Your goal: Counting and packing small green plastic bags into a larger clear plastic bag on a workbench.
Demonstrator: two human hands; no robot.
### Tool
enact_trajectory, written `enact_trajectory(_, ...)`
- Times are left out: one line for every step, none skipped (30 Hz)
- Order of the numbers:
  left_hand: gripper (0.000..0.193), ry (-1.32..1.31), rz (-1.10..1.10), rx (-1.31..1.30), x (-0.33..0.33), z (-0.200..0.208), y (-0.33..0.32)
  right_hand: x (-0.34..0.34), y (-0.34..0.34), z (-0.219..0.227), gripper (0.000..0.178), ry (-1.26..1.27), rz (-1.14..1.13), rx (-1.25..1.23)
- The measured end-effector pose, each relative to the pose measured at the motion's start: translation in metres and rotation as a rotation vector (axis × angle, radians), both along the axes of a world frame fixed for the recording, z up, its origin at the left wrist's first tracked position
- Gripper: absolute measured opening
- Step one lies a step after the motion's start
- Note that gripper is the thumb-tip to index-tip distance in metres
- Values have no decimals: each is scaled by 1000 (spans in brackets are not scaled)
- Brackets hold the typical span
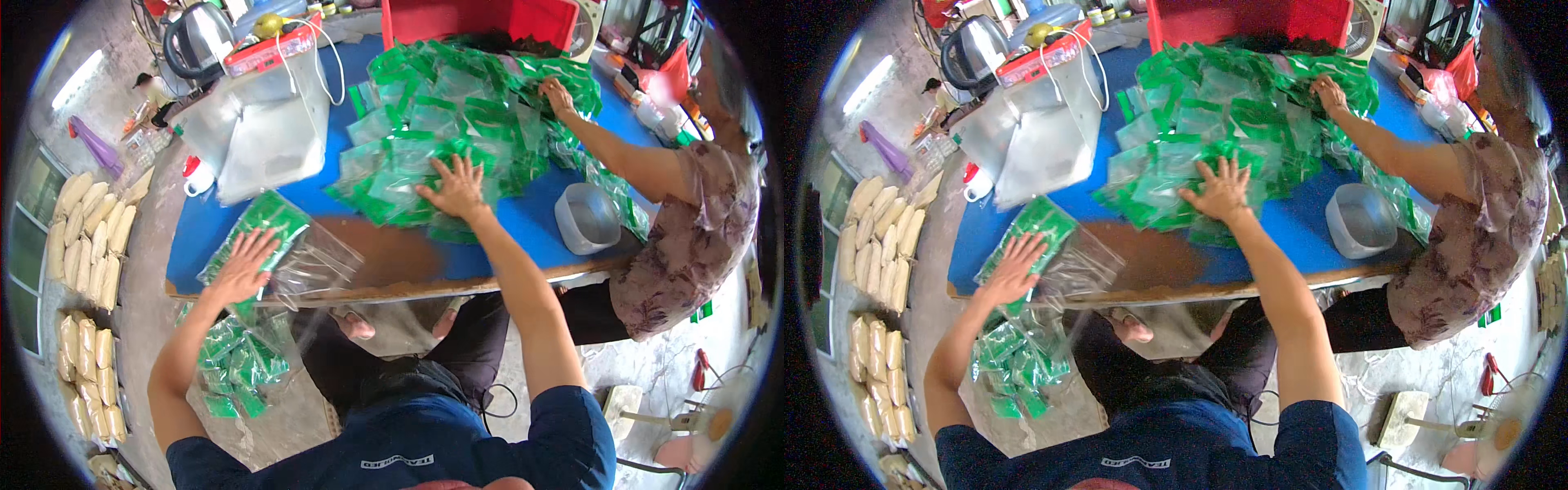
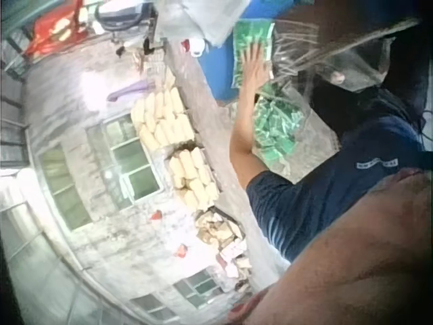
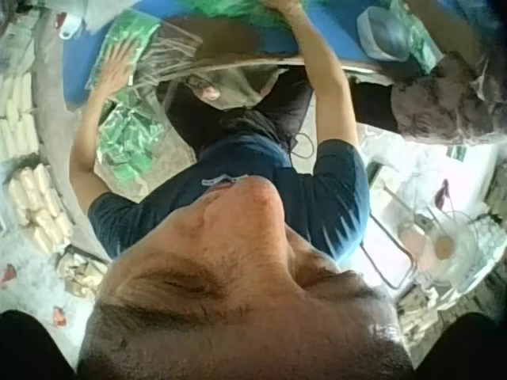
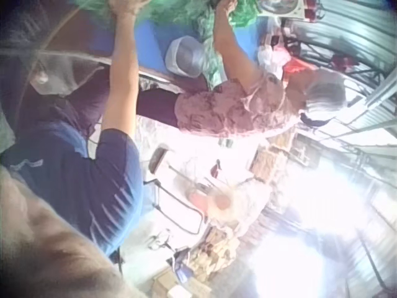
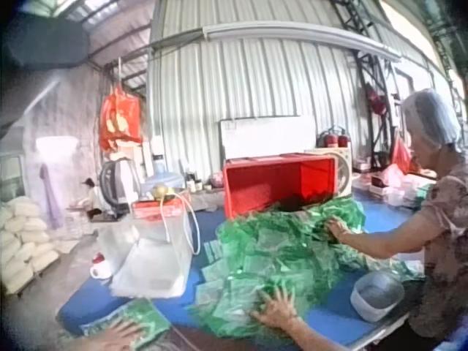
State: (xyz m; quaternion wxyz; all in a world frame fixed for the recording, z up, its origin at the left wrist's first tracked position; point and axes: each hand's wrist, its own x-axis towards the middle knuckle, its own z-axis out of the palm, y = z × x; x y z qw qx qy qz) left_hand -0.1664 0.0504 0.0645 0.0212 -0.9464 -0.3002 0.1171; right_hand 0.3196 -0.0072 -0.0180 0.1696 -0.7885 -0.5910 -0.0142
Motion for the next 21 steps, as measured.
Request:
enact_trajectory(74,2,-2,-11,-8,0,4,-18,-8,2,97,2,-2,-11)
enact_trajectory(74,7,-6,18,-16,0,10,-34,-15,6,94,17,8,7)
enact_trajectory(74,10,-10,49,-20,1,17,-47,-18,6,92,30,19,27)
enact_trajectory(74,8,-13,45,-23,3,24,-56,-22,3,92,28,16,23)
enact_trajectory(74,35,-2,59,-25,4,30,-64,-27,1,90,27,8,62)
enact_trajectory(74,59,8,73,-24,5,33,-68,-31,0,89,25,0,101)
enact_trajectory(69,26,28,99,-26,7,32,-69,-32,-3,89,12,6,144)
enact_trajectory(69,23,34,92,-25,5,31,-69,-32,-5,89,10,12,136)
enact_trajectory(66,0,84,126,-23,5,32,-68,-31,-6,89,9,4,151)
enact_trajectory(64,-20,137,156,-21,6,29,-69,-30,-7,89,12,-2,162)
enact_trajectory(57,-112,96,326,-12,-2,24,-65,-29,-6,92,37,-5,111)
enact_trajectory(57,-105,103,305,8,-5,6,-60,-31,-7,92,41,1,89)
enact_trajectory(50,-486,125,242,33,-3,-21,-57,-32,-8,92,45,-33,103)
enact_trajectory(42,-872,157,182,53,-6,-45,-55,-29,-7,92,43,-62,119)
enact_trajectory(32,-1003,154,90,65,-18,-70,-52,-23,-3,89,146,-92,158)
enact_trajectory(21,-1142,156,1,74,-29,-97,-50,-21,3,86,242,-120,196)
enact_trajectory(14,-1177,282,-234,85,-41,-127,-43,-28,18,79,475,-76,377)
enact_trajectory(9,-1205,407,-467,92,-49,-157,-33,-34,35,73,716,-27,554)
enact_trajectory(12,-1300,438,-701,98,-71,-176,-22,-44,40,68,612,1,552)
enact_trajectory(16,-1389,466,-937,101,-94,-189,-18,-59,44,63,513,32,548)
enact_trajectory(20,-1298,493,-976,102,-101,-197,-26,-83,64,64,471,75,344)
